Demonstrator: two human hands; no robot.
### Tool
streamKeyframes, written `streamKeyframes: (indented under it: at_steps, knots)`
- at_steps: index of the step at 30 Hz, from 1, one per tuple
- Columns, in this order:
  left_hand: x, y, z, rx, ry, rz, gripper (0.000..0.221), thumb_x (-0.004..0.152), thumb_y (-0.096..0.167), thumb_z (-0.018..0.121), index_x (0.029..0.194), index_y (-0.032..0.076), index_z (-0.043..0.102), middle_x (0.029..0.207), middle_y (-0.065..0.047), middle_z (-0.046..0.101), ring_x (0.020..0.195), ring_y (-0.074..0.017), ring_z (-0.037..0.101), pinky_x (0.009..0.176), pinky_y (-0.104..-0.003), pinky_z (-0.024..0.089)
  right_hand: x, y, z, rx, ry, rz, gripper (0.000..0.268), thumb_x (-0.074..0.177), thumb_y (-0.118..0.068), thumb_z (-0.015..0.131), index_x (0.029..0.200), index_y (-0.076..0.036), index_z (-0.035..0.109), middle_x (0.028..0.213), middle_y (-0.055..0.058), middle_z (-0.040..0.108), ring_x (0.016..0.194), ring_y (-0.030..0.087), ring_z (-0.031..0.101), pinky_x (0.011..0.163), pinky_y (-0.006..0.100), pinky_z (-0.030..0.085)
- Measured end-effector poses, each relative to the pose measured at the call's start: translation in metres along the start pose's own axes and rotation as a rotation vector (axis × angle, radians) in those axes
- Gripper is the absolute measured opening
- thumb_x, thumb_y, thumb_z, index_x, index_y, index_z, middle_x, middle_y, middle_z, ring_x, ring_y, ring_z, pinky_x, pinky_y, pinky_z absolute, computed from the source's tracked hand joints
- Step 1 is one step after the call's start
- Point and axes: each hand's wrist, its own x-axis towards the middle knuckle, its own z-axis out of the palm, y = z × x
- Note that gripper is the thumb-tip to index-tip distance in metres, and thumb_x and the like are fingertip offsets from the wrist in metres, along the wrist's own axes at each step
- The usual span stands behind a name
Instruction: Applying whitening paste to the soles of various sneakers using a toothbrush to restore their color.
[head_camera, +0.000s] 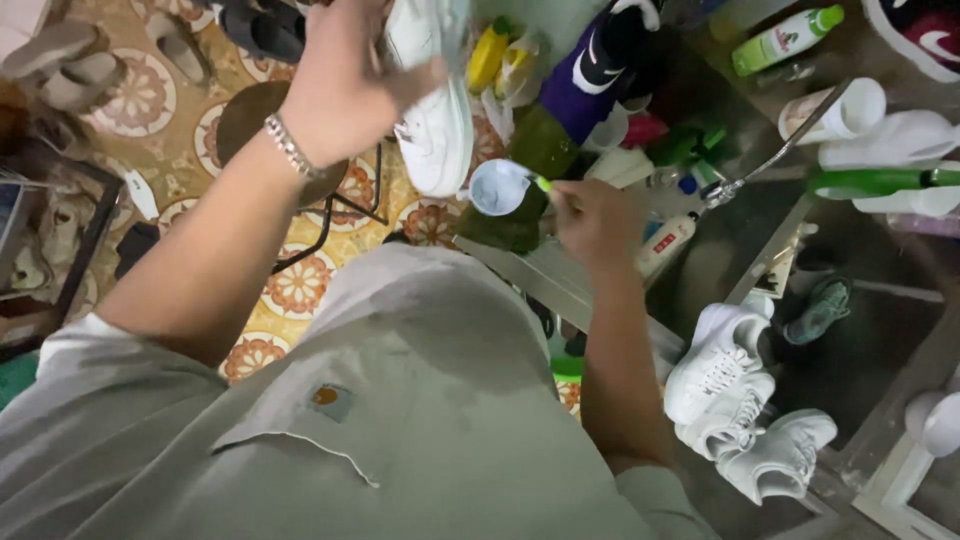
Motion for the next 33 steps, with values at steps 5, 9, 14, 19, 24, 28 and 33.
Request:
streamKeyframes:
  at_steps: [5,9,14,19,24,28,33]
  knots:
    - [-0.035,-0.028,0.001,0.224,-0.128,-0.037,0.074,0.107,0.008,0.103,0.158,-0.001,0.05,0.118,-0.015,0.078,0.116,-0.0486,0.073,0.101,-0.062,0.043,0.037,-0.031,0.077,-0.412,-0.423,0.104,0.022,0.111,-0.024,0.083,0.091,-0.018,0.088,0.079,0.002,0.072,0.063,0.027,0.066,0.054,0.043,0.049]
    - [-0.059,-0.061,0.009,0.367,-0.046,0.077,0.06,0.123,0.02,0.101,0.163,-0.002,0.062,0.117,-0.021,0.077,0.112,-0.0474,0.073,0.102,-0.055,0.049,0.044,-0.019,0.152,-0.609,-0.732,0.072,0.033,0.119,-0.015,0.064,0.093,-0.022,0.083,0.098,0.003,0.075,0.075,0.028,0.075,0.054,0.045,0.054]
    - [-0.067,-0.076,0.01,0.497,-0.009,0.102,0.048,0.13,0.039,0.095,0.147,0.002,0.069,0.123,-0.019,0.079,0.12,-0.0428,0.07,0.105,-0.052,0.041,0.063,-0.047,0.109,-0.559,-0.909,0.195,0.028,0.119,-0.027,0.072,0.095,-0.022,0.085,0.087,0.001,0.082,0.074,0.027,0.081,0.061,0.042,0.061]
    - [-0.059,-0.072,0.003,0.641,-0.076,0.109,0.05,0.138,0.047,0.084,0.126,0.005,0.061,0.107,-0.015,0.075,0.11,-0.0402,0.068,0.106,-0.05,0.039,0.048,-0.029,0.074,-0.385,-0.628,0.204,0.052,0.119,-0.033,0.079,0.071,-0.02,0.064,0.061,-0.002,0.053,0.052,0.022,0.051,0.051,0.041,0.039]
    - [-0.038,-0.088,0.017,0.216,-0.014,-0.081,0.039,0.142,0.041,0.072,0.127,0.009,0.056,0.085,-0.001,0.05,0.083,-0.0308,0.052,0.104,-0.052,0.037,0.026,-0.014,-0.007,0.234,-0.261,0.495,0.036,0.115,-0.043,0.083,0.12,-0.013,0.102,0.09,0.007,0.092,0.079,0.027,0.082,0.069,0.047,0.058]
    - [-0.026,-0.101,0.036,-0.333,-0.028,-0.181,0.055,0.133,0.066,0.06,0.134,0.011,0.057,0.11,-0.002,0.063,0.095,-0.0184,0.054,0.087,-0.043,0.043,0.007,-0.039,-0.059,0.439,-0.165,0.8,0.036,0.114,-0.037,0.085,0.132,-0.009,0.097,0.117,0.005,0.097,0.108,0.025,0.086,0.095,0.045,0.066]
    - [-0.006,-0.078,0.056,-0.724,-0.129,-0.167,0.025,0.139,0.028,0.062,0.117,0.017,0.056,0.101,0.003,0.057,0.09,-0.0116,0.054,0.091,-0.034,0.044,-0.044,-0.038,-0.04,0.835,0.35,0.357,0.022,0.116,-0.034,0.091,0.119,-0.012,0.091,0.078,-0.007,0.068,0.065,0.01,0.051,0.059,0.034,0.041]
